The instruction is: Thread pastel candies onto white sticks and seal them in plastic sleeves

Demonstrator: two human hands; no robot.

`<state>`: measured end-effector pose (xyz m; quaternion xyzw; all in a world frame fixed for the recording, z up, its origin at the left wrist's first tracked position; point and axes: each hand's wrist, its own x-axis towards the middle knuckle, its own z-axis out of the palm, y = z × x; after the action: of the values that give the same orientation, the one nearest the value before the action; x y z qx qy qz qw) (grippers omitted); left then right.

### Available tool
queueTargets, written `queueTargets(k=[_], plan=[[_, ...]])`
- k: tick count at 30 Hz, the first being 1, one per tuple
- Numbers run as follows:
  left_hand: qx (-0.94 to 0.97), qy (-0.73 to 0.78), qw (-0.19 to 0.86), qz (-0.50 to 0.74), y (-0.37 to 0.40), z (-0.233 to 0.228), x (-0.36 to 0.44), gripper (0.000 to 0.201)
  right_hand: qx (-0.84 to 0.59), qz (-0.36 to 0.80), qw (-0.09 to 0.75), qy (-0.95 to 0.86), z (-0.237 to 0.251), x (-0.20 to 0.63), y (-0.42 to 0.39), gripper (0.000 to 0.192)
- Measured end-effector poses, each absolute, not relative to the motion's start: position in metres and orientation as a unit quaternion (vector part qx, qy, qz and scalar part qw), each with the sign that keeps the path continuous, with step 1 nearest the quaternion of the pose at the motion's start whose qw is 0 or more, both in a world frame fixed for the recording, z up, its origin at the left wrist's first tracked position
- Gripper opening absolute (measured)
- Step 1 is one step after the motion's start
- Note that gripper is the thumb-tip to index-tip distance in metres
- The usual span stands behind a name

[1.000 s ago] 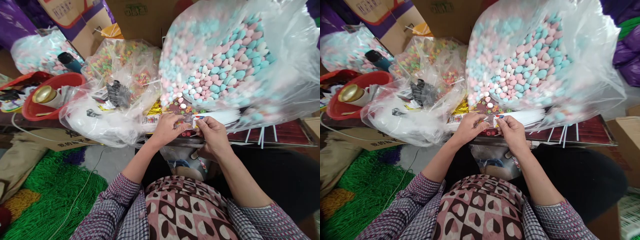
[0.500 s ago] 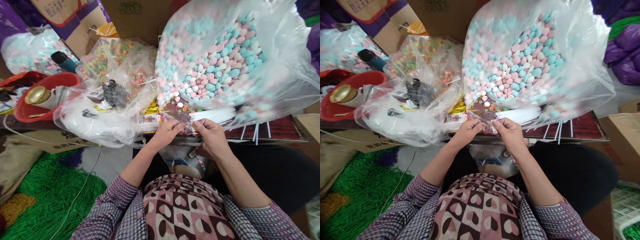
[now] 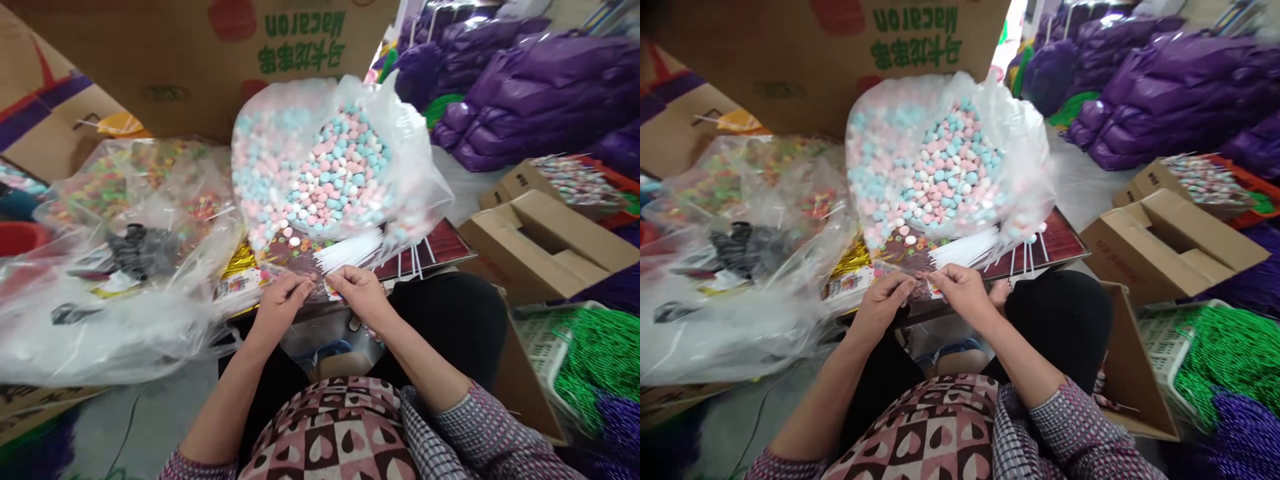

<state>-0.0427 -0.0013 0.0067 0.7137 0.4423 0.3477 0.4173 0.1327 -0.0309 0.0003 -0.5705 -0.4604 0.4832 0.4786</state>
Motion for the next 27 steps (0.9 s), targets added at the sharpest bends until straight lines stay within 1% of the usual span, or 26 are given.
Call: queueTargets(k=[4,8,10,11,12,13,14,15,17,21,24,27], plan=[[0.730,0.398,0.423,0.361,-0.001,0.003,-0.031,0.024,-0.590,0.437,0.456,-0.503,0.002,0.150,-0.040,0.050],[0.715,0.412,0.422,0.375,0.001,-0.005,-0.029,0.023,-0.596,0.438,0.454,-0.497,0.009,0.197,-0.050,0.043],[0.701,0.433,0.420,0.379,0.003,-0.006,-0.031,0.023,-0.656,0.374,0.442,-0.485,0.015,0.233,-0.051,0.043],[0.695,0.443,0.423,0.377,0.004,-0.007,-0.032,0.024,-0.701,0.311,0.422,-0.483,0.018,0.252,-0.050,0.043],[0.688,0.451,0.429,0.372,0.004,-0.007,-0.032,0.024,-0.755,0.241,0.373,-0.483,0.020,0.270,-0.048,0.042],[0.681,0.457,0.438,0.368,0.004,-0.006,-0.031,0.025,-0.808,0.170,0.299,-0.479,0.021,0.286,-0.045,0.038],[0.672,0.461,0.450,0.365,0.004,-0.006,-0.030,0.025,-0.841,0.124,0.219,-0.479,0.021,0.301,-0.040,0.032],[0.663,0.463,0.461,0.365,0.003,-0.006,-0.028,0.026,-0.855,0.111,0.180,-0.474,0.020,0.312,-0.035,0.029],[0.645,0.463,0.482,0.370,0.002,-0.006,-0.025,0.026,-0.866,0.111,0.126,-0.471,0.016,0.327,-0.024,0.026],[0.610,0.460,0.513,0.393,0.001,-0.010,-0.023,0.024,-0.870,0.121,0.080,-0.472,0.003,0.337,-0.006,0.020],[0.567,0.465,0.537,0.418,0.003,-0.014,-0.026,0.024,-0.874,0.127,0.079,-0.463,-0.003,0.343,0.001,0.020],[0.511,0.469,0.566,0.445,0.004,-0.015,-0.028,0.025,-0.874,0.143,0.102,-0.454,-0.004,0.353,0.001,0.017]])
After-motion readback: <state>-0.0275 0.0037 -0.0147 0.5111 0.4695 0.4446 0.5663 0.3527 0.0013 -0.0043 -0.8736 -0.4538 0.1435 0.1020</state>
